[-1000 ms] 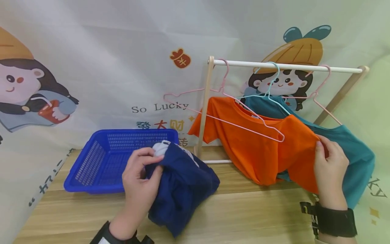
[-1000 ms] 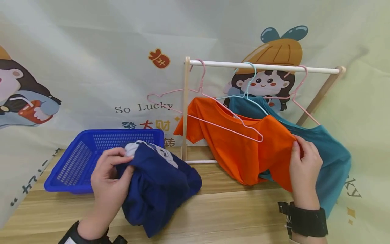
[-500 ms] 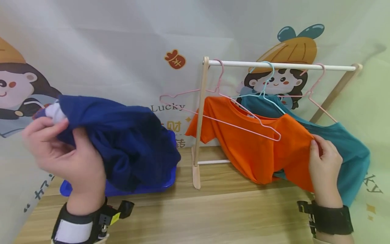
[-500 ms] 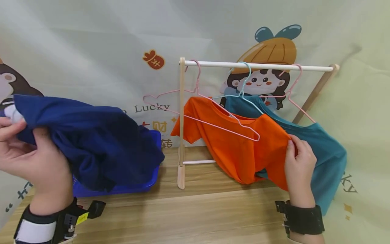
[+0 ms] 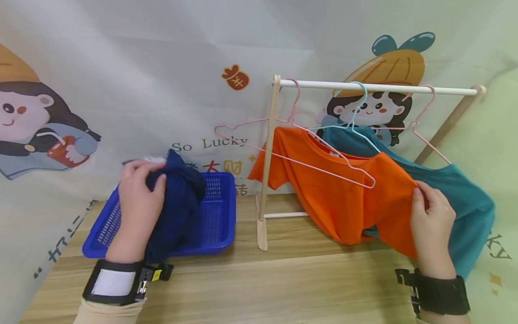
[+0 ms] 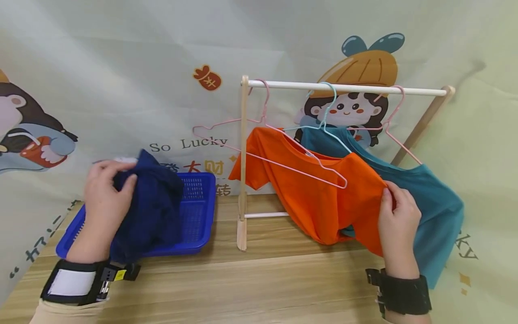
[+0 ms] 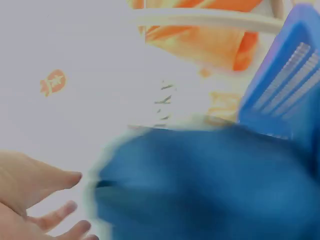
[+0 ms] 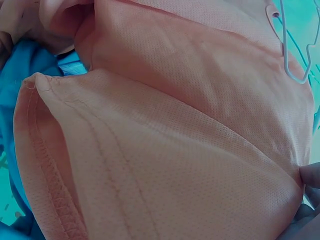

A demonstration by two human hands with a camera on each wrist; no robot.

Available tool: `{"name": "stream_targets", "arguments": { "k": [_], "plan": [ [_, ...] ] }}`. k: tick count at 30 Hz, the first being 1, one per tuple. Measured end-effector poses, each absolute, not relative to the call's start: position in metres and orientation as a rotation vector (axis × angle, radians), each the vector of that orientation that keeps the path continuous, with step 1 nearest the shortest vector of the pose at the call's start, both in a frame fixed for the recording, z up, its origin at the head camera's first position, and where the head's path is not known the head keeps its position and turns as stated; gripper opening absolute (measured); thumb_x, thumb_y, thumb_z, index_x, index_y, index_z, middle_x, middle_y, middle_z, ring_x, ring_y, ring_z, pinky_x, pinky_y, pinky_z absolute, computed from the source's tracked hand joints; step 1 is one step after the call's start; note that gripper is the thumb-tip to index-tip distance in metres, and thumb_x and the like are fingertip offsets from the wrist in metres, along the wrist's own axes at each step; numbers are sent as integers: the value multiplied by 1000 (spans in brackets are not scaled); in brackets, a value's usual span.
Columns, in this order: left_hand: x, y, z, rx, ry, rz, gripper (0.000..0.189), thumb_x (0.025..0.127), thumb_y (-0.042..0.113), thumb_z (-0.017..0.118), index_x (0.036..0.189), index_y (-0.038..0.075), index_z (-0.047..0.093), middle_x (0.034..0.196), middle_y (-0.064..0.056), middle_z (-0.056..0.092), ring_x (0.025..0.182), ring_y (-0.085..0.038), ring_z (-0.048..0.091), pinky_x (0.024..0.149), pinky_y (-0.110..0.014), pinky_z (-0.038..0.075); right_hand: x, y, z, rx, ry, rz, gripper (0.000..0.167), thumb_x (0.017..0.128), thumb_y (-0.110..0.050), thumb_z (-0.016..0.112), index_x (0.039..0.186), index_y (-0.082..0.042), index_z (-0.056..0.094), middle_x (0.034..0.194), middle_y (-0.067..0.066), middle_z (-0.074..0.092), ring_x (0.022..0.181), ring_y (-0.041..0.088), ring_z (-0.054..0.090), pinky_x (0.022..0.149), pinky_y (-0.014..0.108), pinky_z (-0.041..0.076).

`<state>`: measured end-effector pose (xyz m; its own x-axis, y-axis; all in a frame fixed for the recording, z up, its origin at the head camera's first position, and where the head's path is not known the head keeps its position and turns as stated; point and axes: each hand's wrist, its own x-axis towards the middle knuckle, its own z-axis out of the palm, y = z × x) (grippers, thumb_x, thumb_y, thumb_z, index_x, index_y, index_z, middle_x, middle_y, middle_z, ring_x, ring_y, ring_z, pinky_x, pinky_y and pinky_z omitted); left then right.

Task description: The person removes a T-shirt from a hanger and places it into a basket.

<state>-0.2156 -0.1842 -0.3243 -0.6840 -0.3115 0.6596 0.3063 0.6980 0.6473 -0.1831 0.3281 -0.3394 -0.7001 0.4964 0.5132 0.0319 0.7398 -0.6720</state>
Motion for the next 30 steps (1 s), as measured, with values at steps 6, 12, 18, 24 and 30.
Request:
{"name": "stream_targets", "arguments": {
  "k": [6,12,18,24,30],
  "plan": [
    [-214,-186,-348,1,-2513,-867,29,90,7,62,118,2,62,131,-24,44,123,-44,40,100,-58,36,-183,329,-340,-374,-2217,823,36,100,-29,45,123,-8,63,111,16,64,98,29,52,80,29,36],
    [-210,-188,-359,-51,-2548,-834,28,89,8,62,117,1,63,129,-24,46,121,-45,42,99,-59,37,-182,330,-338,-382,-2231,839,38,100,-32,44,124,-9,62,113,13,64,100,25,51,83,29,36],
    [-205,-189,-368,-130,-2595,-833,33,89,13,64,120,2,62,130,-24,48,121,-44,43,99,-60,37,-184,325,-331,-359,-2267,889,39,99,-33,45,129,-11,59,121,14,61,106,30,50,92,43,39],
    [-199,-182,-375,-198,-2697,-849,43,91,18,63,131,5,54,138,-23,44,128,-44,39,102,-61,35,-186,318,-327,-286,-2275,831,39,99,-33,47,126,-8,61,111,17,63,98,30,51,81,36,38],
    [-186,-167,-395,-390,-2770,-806,55,91,24,63,141,10,44,149,-20,33,135,-45,31,104,-63,30,-188,313,-331,-181,-2166,758,37,98,-30,50,114,0,66,97,20,65,85,29,52,74,26,36]
  ]
}}
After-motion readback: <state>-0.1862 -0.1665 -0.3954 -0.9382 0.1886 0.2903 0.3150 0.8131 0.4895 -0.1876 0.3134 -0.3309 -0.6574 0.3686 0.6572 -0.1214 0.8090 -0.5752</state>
